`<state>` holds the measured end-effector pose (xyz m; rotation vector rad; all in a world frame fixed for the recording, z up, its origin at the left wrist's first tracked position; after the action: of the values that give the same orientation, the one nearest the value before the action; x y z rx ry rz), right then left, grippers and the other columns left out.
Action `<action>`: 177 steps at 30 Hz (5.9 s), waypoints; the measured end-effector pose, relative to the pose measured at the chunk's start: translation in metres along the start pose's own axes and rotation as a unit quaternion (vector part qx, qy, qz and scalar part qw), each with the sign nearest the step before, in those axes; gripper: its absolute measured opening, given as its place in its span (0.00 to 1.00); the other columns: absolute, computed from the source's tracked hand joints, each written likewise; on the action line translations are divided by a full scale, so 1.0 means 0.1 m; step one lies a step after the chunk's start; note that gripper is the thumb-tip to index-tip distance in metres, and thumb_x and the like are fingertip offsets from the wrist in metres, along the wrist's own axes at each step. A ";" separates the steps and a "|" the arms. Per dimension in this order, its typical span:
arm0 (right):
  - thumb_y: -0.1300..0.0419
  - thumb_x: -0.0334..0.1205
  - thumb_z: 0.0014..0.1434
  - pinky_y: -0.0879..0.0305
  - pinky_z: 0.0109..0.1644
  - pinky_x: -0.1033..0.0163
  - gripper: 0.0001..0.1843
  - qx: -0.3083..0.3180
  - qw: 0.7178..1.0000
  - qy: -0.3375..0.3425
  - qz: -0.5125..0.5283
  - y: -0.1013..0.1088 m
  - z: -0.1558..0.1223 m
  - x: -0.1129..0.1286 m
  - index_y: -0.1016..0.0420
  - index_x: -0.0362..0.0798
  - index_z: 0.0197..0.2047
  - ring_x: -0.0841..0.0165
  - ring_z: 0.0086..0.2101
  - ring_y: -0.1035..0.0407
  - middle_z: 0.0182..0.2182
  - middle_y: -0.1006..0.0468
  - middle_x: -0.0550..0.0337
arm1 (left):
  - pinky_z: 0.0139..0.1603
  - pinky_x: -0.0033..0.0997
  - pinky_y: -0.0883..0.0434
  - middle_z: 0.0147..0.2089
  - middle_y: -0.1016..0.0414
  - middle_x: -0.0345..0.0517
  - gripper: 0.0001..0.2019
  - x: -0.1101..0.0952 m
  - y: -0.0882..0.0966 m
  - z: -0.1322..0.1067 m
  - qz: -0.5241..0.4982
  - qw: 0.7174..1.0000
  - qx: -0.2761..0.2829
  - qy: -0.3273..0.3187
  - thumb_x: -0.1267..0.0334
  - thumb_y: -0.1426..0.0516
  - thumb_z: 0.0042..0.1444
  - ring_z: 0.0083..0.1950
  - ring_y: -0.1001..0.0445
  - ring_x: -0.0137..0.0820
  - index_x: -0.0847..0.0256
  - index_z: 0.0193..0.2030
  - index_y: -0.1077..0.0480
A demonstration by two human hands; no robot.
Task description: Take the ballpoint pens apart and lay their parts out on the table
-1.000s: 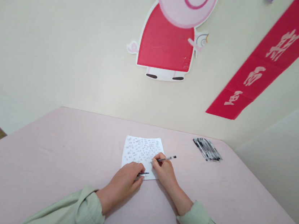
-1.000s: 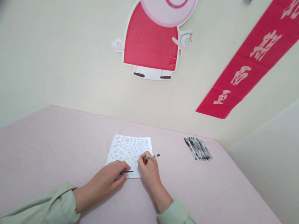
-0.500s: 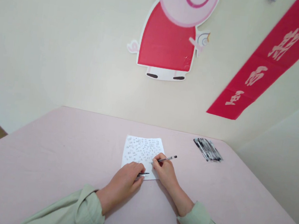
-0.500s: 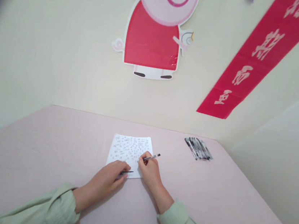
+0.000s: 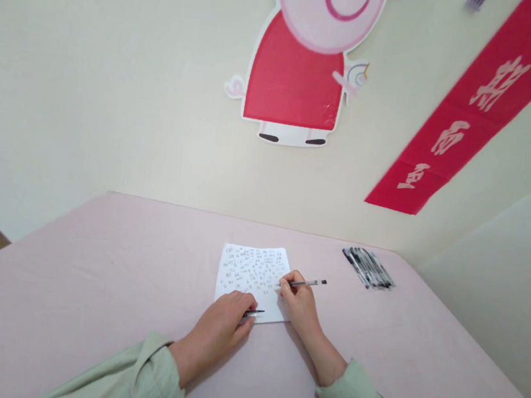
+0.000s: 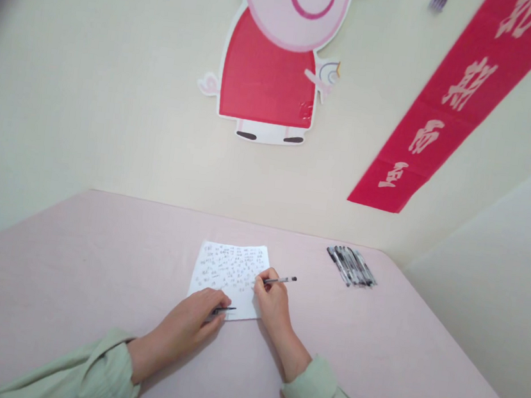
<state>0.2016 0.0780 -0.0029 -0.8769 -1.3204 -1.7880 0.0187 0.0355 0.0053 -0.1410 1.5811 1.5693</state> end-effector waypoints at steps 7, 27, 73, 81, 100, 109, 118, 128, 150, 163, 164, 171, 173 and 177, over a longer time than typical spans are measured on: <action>0.47 0.36 0.51 0.43 0.31 0.66 0.04 0.021 1.000 0.008 -0.016 0.00 0.02 -0.02 0.37 0.50 0.26 0.69 0.25 0.39 0.21 0.34 0.66 | 0.46 0.35 0.34 0.41 0.27 0.46 0.07 -0.02 0.02 0.01 0.001 1.000 0.007 0.000 0.67 0.49 0.57 0.44 0.31 0.35 0.58 0.42 0.33; 0.48 0.35 0.50 0.44 0.31 0.65 0.06 0.037 0.999 0.011 -0.032 -0.01 0.00 0.03 0.38 0.50 0.23 0.69 0.24 0.39 0.20 0.35 0.67 | 0.46 0.35 0.34 0.41 0.28 0.46 0.07 -0.01 0.02 0.01 -0.003 1.000 0.004 -0.005 0.67 0.49 0.57 0.43 0.31 0.35 0.58 0.42 0.33; 0.49 0.36 0.50 0.45 0.30 0.65 0.05 0.025 0.999 -0.004 -0.037 0.02 0.01 -0.01 0.38 0.50 0.23 0.70 0.23 0.39 0.19 0.34 0.67 | 0.45 0.35 0.34 0.40 0.28 0.46 0.08 -0.01 0.01 0.01 -0.001 1.000 0.006 -0.001 0.66 0.49 0.57 0.43 0.31 0.35 0.58 0.42 0.33; 0.49 0.36 0.51 0.45 0.30 0.66 0.06 0.023 0.998 0.005 -0.051 0.03 0.02 0.01 0.38 0.50 0.23 0.70 0.24 0.39 0.20 0.35 0.67 | 0.45 0.35 0.34 0.41 0.28 0.46 0.07 -0.02 0.01 0.01 0.003 1.000 0.010 -0.003 0.66 0.49 0.57 0.43 0.31 0.35 0.58 0.42 0.33; 0.49 0.36 0.51 0.46 0.30 0.65 0.07 0.009 0.999 0.008 -0.044 0.08 0.01 0.01 0.40 0.50 0.23 0.69 0.24 0.40 0.19 0.37 0.67 | 0.45 0.35 0.35 0.41 0.28 0.46 0.08 -0.01 0.00 0.01 -0.004 1.000 0.005 -0.002 0.66 0.49 0.56 0.43 0.31 0.36 0.57 0.42 0.33; 0.48 0.44 0.59 0.44 0.33 0.64 0.11 -0.008 0.998 0.054 0.011 0.06 -0.08 0.23 0.37 0.50 0.28 0.68 0.27 0.39 0.23 0.35 0.65 | 0.42 0.33 0.33 0.37 0.29 0.44 0.04 0.08 0.12 0.04 -0.147 0.982 -0.091 0.070 0.64 0.50 0.58 0.39 0.31 0.32 0.58 0.38 0.36; 0.50 0.46 0.61 0.39 0.38 0.62 0.13 0.080 0.990 0.014 0.113 -0.02 -0.14 0.32 0.29 0.49 0.37 0.65 0.32 0.33 0.28 0.26 0.60 | 0.40 0.30 0.32 0.37 0.30 0.42 0.03 0.21 0.15 0.09 -0.239 0.955 -0.139 0.105 0.63 0.48 0.57 0.39 0.30 0.31 0.59 0.37 0.37; 0.46 0.45 0.58 0.40 0.34 0.63 0.11 0.112 0.978 -0.019 0.173 -0.14 -0.14 0.31 0.37 0.49 0.27 0.68 0.27 0.35 0.23 0.27 0.62 | 0.40 0.31 0.32 0.36 0.29 0.42 0.02 0.15 0.14 0.09 -0.230 0.963 -0.109 0.084 0.64 0.48 0.56 0.38 0.30 0.31 0.59 0.36 0.36; 0.45 0.57 0.56 0.51 0.22 0.67 0.19 0.018 0.977 -0.094 0.189 0.03 -0.01 0.03 0.32 0.48 0.29 0.73 0.17 0.46 0.15 0.37 0.67 | 0.34 0.28 0.36 0.30 0.27 0.40 0.11 0.14 0.14 0.08 -0.218 0.968 -0.077 0.096 0.57 0.48 0.57 0.32 0.32 0.30 0.60 0.36 0.28; 0.43 0.56 0.54 0.50 0.23 0.67 0.18 0.018 0.985 -0.080 0.153 -0.07 -0.03 0.00 0.29 0.47 0.31 0.72 0.18 0.44 0.15 0.38 0.68 | 0.35 0.27 0.37 0.29 0.30 0.40 0.09 0.20 0.13 0.11 -0.290 0.946 -0.070 0.125 0.59 0.46 0.53 0.32 0.34 0.30 0.62 0.33 0.30; 0.43 0.55 0.54 0.50 0.23 0.67 0.18 0.017 0.985 -0.082 0.153 -0.07 -0.03 0.00 0.29 0.47 0.30 0.72 0.18 0.44 0.15 0.38 0.68 | 0.34 0.27 0.37 0.29 0.30 0.40 0.09 0.20 0.13 0.11 -0.295 0.945 -0.069 0.127 0.59 0.46 0.53 0.32 0.34 0.30 0.62 0.33 0.29; 0.44 0.52 0.55 0.49 0.23 0.67 0.16 0.009 0.985 -0.074 0.153 -0.09 -0.06 0.08 0.29 0.46 0.30 0.72 0.18 0.44 0.14 0.38 0.67 | 0.34 0.28 0.37 0.27 0.29 0.40 0.10 0.24 0.12 0.12 -0.306 0.942 -0.064 0.121 0.58 0.46 0.53 0.32 0.33 0.30 0.62 0.32 0.28; 0.44 0.52 0.55 0.49 0.23 0.67 0.17 0.019 0.984 -0.073 0.163 -0.10 -0.07 0.10 0.29 0.46 0.30 0.73 0.18 0.44 0.15 0.37 0.67 | 0.34 0.27 0.37 0.28 0.29 0.40 0.10 0.25 0.14 0.12 -0.312 0.940 -0.070 0.118 0.58 0.45 0.53 0.32 0.33 0.30 0.62 0.33 0.28; 0.46 0.52 0.58 0.45 0.25 0.67 0.17 0.082 0.981 -0.047 0.168 -0.16 -0.08 0.16 0.28 0.45 0.31 0.73 0.20 0.42 0.18 0.33 0.65 | 0.33 0.28 0.35 0.31 0.27 0.41 0.10 0.27 0.19 0.14 -0.345 0.920 -0.112 0.147 0.57 0.44 0.52 0.32 0.31 0.31 0.61 0.36 0.30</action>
<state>0.1797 0.0707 0.0012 -1.0333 -1.2711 -1.3742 -0.0029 0.0648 0.0049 -0.9905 1.3403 1.1795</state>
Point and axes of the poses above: each hand's wrist, its own z-axis towards the middle knuckle, its own y-axis out of the back of the hand, x = y × z, the point moved 4 cm from there along z, towards the middle knuckle
